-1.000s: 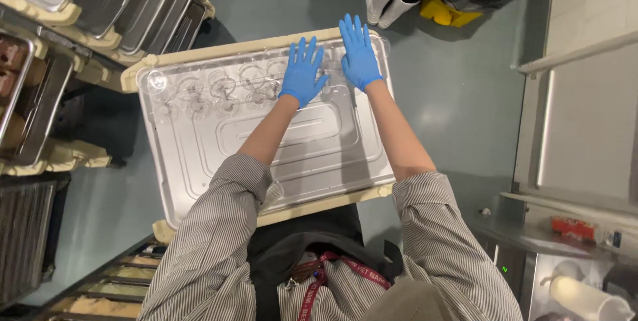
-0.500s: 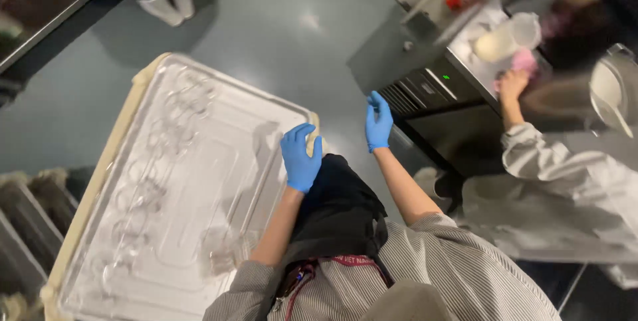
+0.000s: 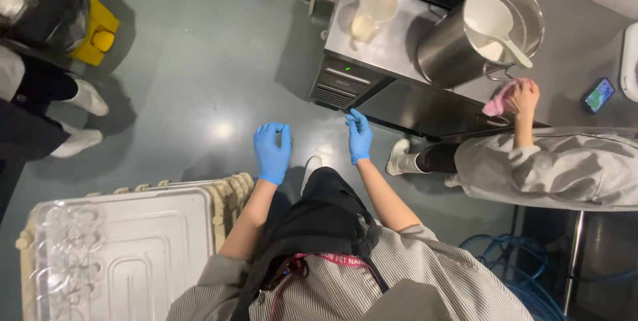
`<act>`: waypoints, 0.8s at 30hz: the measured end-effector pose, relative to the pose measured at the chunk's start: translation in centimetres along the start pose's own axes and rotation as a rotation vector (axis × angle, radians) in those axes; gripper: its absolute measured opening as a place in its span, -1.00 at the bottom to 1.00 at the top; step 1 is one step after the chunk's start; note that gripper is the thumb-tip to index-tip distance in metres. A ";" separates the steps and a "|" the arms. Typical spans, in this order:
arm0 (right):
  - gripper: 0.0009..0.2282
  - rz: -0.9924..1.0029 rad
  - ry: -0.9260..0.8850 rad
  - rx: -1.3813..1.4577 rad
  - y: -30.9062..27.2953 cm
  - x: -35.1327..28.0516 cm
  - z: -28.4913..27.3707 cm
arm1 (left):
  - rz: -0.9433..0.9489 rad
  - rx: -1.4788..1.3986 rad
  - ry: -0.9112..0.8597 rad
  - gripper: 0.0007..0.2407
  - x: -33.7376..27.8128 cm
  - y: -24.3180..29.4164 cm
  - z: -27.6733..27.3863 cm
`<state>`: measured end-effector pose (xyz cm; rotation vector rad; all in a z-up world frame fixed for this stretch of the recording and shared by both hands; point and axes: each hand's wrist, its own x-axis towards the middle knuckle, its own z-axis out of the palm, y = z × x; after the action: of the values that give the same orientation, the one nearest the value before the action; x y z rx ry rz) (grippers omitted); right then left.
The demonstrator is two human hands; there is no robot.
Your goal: The recorder prepares small plastic cups on a tray and fills them with a white liquid from a pitcher.
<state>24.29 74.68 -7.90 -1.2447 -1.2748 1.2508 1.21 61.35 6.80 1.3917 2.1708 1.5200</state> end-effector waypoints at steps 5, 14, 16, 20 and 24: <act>-0.71 -0.019 0.068 0.070 -2.3 2.7 -6.7 | 0.106 -0.120 -0.171 -0.93 7.1 4.2 12.3; -0.77 -0.336 0.458 -0.384 -18.6 8.7 -19.6 | 0.089 0.061 -0.275 -0.50 15.2 0.6 33.9; -0.73 -0.476 0.476 -0.808 -26.7 12.1 -22.0 | -0.048 0.175 -0.236 -0.49 16.6 1.5 35.8; -0.63 -0.391 0.345 -1.323 -27.7 20.8 -26.9 | -0.141 0.275 -0.433 -0.64 16.9 -0.7 39.0; -0.68 -0.123 0.161 -1.600 -22.9 27.1 -29.3 | -0.185 -0.287 -0.489 -0.70 18.2 -2.3 40.0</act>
<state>50.80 104.10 15.55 -2.1385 -2.2226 -0.2517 12.72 101.32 -7.47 1.2625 1.6623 1.2081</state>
